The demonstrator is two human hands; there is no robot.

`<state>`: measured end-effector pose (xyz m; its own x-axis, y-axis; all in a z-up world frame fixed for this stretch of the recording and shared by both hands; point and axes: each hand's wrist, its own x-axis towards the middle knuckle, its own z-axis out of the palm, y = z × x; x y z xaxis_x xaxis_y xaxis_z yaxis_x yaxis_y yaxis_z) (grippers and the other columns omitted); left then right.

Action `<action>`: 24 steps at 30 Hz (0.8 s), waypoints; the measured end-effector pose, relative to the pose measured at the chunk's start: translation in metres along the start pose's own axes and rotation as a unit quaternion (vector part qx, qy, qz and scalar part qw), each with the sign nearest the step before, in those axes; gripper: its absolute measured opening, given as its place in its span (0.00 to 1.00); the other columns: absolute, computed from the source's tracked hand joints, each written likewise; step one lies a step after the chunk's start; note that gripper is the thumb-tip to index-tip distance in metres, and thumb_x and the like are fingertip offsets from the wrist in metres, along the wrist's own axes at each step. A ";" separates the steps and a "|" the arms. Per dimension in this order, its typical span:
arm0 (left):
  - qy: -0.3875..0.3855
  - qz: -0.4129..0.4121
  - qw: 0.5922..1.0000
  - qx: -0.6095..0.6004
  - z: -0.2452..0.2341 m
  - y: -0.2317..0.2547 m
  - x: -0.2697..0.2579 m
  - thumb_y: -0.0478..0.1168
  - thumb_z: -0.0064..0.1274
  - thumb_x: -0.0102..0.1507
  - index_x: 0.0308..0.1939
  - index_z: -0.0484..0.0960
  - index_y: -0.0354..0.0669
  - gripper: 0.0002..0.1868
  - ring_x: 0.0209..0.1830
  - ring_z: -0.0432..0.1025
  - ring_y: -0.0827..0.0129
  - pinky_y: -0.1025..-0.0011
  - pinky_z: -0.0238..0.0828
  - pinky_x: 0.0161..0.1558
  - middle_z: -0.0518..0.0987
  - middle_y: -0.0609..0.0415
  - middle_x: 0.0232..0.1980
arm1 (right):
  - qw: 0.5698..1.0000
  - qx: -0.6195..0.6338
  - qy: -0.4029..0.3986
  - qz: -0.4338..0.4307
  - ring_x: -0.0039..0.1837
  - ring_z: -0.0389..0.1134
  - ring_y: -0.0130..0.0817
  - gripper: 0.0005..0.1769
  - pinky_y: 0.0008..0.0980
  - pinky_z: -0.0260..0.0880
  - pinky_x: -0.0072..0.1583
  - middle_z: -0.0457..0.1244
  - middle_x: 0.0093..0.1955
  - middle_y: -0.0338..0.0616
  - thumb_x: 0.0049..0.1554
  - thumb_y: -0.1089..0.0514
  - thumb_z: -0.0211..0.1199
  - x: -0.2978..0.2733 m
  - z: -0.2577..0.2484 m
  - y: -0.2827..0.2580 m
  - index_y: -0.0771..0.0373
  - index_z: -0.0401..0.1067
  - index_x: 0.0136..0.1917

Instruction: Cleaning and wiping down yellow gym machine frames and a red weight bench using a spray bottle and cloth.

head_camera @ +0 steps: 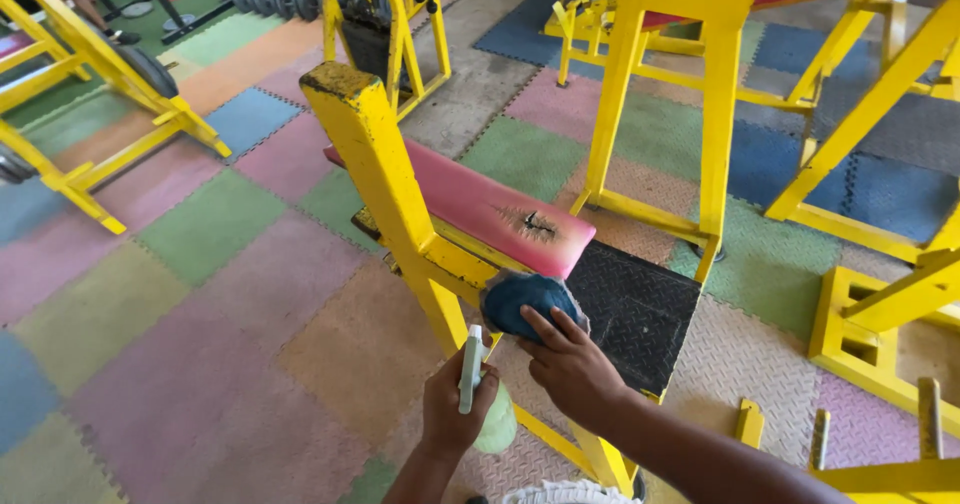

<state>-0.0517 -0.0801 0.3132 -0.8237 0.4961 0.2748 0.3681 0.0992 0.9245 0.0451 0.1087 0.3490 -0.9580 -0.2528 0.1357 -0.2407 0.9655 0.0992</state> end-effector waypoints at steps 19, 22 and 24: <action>0.023 -0.016 0.997 0.070 -0.056 -0.020 -0.004 0.40 0.59 0.57 0.59 0.81 0.43 0.26 0.39 0.84 0.60 0.67 0.81 0.45 0.87 0.48 0.39 | 0.993 -0.013 -0.111 0.043 0.84 0.36 0.55 0.20 0.59 0.32 0.79 0.61 0.72 0.39 0.59 0.57 0.57 0.152 0.006 -0.004 0.53 0.75 0.64; 0.012 -0.012 0.997 0.080 -0.062 -0.021 -0.001 0.41 0.60 0.57 0.59 0.81 0.43 0.26 0.39 0.84 0.60 0.66 0.81 0.45 0.87 0.48 0.39 | 0.994 0.014 -0.090 0.066 0.85 0.35 0.54 0.26 0.58 0.31 0.79 0.59 0.74 0.32 0.57 0.59 0.57 0.159 0.012 -0.004 0.48 0.70 0.69; 0.008 0.008 0.997 0.077 -0.063 -0.018 0.001 0.41 0.60 0.57 0.60 0.81 0.42 0.26 0.41 0.84 0.59 0.65 0.80 0.46 0.87 0.48 0.41 | 0.998 0.014 -0.011 0.055 0.83 0.38 0.54 0.33 0.58 0.35 0.77 0.57 0.75 0.32 0.54 0.62 0.57 0.156 0.019 -0.003 0.44 0.65 0.73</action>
<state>-0.0861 -0.1361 0.3132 -0.8229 0.4857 0.2950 0.4429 0.2229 0.8684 -0.1069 0.0675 0.3516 -0.9820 -0.1442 0.1224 -0.1381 0.9888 0.0569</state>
